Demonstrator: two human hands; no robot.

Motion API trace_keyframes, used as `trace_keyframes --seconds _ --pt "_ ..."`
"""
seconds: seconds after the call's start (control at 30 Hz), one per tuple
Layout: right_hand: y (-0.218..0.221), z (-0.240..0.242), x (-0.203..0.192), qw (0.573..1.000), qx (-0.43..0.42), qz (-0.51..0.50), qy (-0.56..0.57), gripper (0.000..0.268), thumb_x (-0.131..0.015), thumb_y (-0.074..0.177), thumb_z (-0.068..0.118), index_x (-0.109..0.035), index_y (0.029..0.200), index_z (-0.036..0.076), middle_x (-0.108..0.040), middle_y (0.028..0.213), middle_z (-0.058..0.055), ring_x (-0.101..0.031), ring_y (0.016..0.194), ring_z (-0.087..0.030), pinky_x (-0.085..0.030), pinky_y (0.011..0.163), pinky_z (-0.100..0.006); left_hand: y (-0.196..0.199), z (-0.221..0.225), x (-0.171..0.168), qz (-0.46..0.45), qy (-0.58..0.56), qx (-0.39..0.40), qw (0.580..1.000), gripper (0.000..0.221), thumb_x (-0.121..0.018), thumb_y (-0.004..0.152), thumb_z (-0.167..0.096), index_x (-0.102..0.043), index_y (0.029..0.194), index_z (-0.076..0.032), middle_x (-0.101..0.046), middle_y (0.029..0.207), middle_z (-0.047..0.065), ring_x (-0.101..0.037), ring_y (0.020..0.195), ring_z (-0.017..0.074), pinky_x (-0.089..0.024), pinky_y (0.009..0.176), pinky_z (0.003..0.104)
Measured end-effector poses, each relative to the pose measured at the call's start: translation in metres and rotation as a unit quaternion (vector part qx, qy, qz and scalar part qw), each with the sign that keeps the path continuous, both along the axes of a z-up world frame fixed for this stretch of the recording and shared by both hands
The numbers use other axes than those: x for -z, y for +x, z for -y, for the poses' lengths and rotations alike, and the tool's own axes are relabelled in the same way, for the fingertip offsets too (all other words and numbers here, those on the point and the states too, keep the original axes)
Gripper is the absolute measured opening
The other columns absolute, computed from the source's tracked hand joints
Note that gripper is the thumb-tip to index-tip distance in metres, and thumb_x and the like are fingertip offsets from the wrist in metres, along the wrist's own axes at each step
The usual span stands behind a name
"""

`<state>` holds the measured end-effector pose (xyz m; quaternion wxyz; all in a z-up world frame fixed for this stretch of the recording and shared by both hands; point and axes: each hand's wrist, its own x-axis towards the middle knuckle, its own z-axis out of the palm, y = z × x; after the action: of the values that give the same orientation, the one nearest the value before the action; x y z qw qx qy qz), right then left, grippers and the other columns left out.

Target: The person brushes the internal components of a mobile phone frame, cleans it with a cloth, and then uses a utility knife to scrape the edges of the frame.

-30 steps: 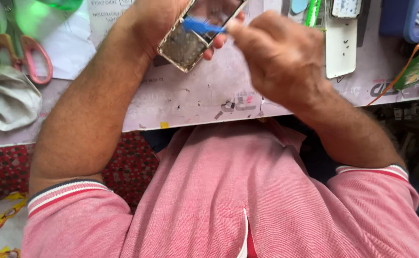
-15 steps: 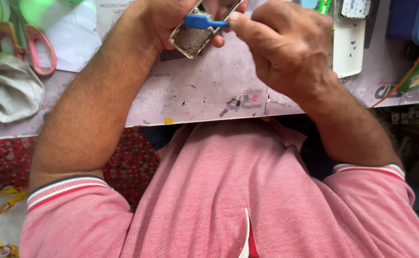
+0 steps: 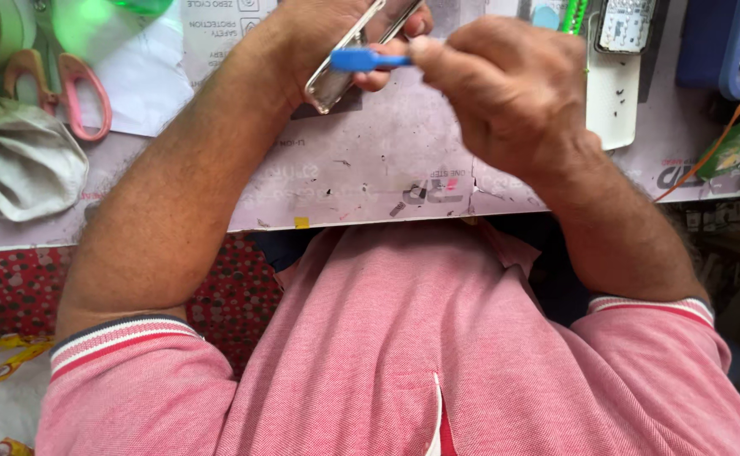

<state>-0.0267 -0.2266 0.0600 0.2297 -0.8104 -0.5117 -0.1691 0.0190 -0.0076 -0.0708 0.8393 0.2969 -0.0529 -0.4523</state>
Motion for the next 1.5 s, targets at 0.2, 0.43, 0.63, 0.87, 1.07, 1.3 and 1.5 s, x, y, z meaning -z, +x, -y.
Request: trace_keyframes --seconds 0.2,0.43,0.63,0.87,1.07,1.3,1.5 --pt "0.000 -0.005 0.006 0.999 0.017 0.034 -0.013 0.021 -0.074 0.101 0.001 -0.073 0.121 0.009 -0.065 0.080 -0.005 -0.060 0.063 -0.014 -0.044 0.049 -0.031 -0.006 -0.001 -0.004 -0.071 -0.023 -0.057 0.996 0.014 -0.058 0.109 -0.012 -0.052 0.109 0.001 -0.060 0.104 0.008 -0.053 0.066 0.0077 -0.043 0.049 0.022" --pt "-0.007 -0.002 0.001 1.000 -0.008 0.001 -0.024 0.027 -0.071 0.106 0.002 -0.070 0.131 0.012 -0.062 0.088 -0.004 -0.061 0.072 -0.017 -0.047 0.059 -0.034 -0.004 0.004 -0.013 -0.064 0.029 -0.029 0.997 0.004 -0.053 0.092 -0.002 -0.055 0.096 -0.002 -0.046 0.070 0.006 -0.046 0.045 0.0081 -0.041 0.038 0.021" --pt "-0.009 -0.007 -0.003 0.999 -0.003 0.031 -0.033 0.034 -0.067 0.104 0.000 -0.071 0.134 0.016 -0.062 0.086 -0.002 -0.061 0.069 -0.014 -0.048 0.057 -0.031 0.000 0.005 -0.011 -0.027 0.069 -0.047 0.996 0.024 -0.055 0.071 0.013 -0.050 0.089 -0.002 -0.061 0.081 0.001 -0.050 0.049 0.0083 -0.041 0.035 0.024" --pt "-0.004 -0.003 0.017 1.000 0.002 0.012 0.008 0.024 -0.068 0.113 0.006 -0.071 0.136 0.014 -0.063 0.087 -0.002 -0.057 0.065 -0.010 -0.044 0.050 -0.028 0.000 0.002 0.000 -0.019 0.043 -0.042 0.998 0.026 -0.065 0.077 0.009 -0.054 0.100 0.000 -0.058 0.085 0.008 -0.057 0.055 0.0121 -0.047 0.043 0.027" --pt "0.001 -0.002 0.018 1.000 0.006 0.025 0.010 0.025 -0.065 0.110 0.004 -0.073 0.132 0.012 -0.064 0.084 -0.003 -0.056 0.064 -0.010 -0.042 0.048 -0.029 0.001 0.003 -0.002 -0.017 0.036 -0.031 0.999 0.027 -0.063 0.076 0.008 -0.054 0.101 0.001 -0.056 0.085 0.008 -0.057 0.054 0.0130 -0.047 0.042 0.024" --pt "-0.009 -0.010 -0.002 1.000 -0.012 0.011 -0.011 0.028 -0.072 0.103 0.001 -0.069 0.129 0.011 -0.064 0.086 -0.005 -0.062 0.069 -0.016 -0.048 0.055 -0.032 -0.001 0.001 -0.012 -0.077 0.042 -0.065 0.994 0.010 -0.060 0.092 -0.008 -0.054 0.094 0.000 -0.061 0.081 0.004 -0.052 0.052 0.0082 -0.044 0.038 0.022" --pt "0.002 0.006 0.002 0.994 -0.015 -0.100 0.051 0.025 -0.073 0.109 -0.002 -0.061 0.130 0.003 -0.066 0.102 -0.011 -0.065 0.079 -0.018 -0.053 0.065 -0.032 -0.003 -0.001 -0.011 -0.022 0.038 -0.038 0.998 0.013 -0.060 0.100 -0.012 -0.059 0.103 0.000 -0.052 0.069 0.001 -0.055 0.056 0.0074 -0.049 0.046 0.022"
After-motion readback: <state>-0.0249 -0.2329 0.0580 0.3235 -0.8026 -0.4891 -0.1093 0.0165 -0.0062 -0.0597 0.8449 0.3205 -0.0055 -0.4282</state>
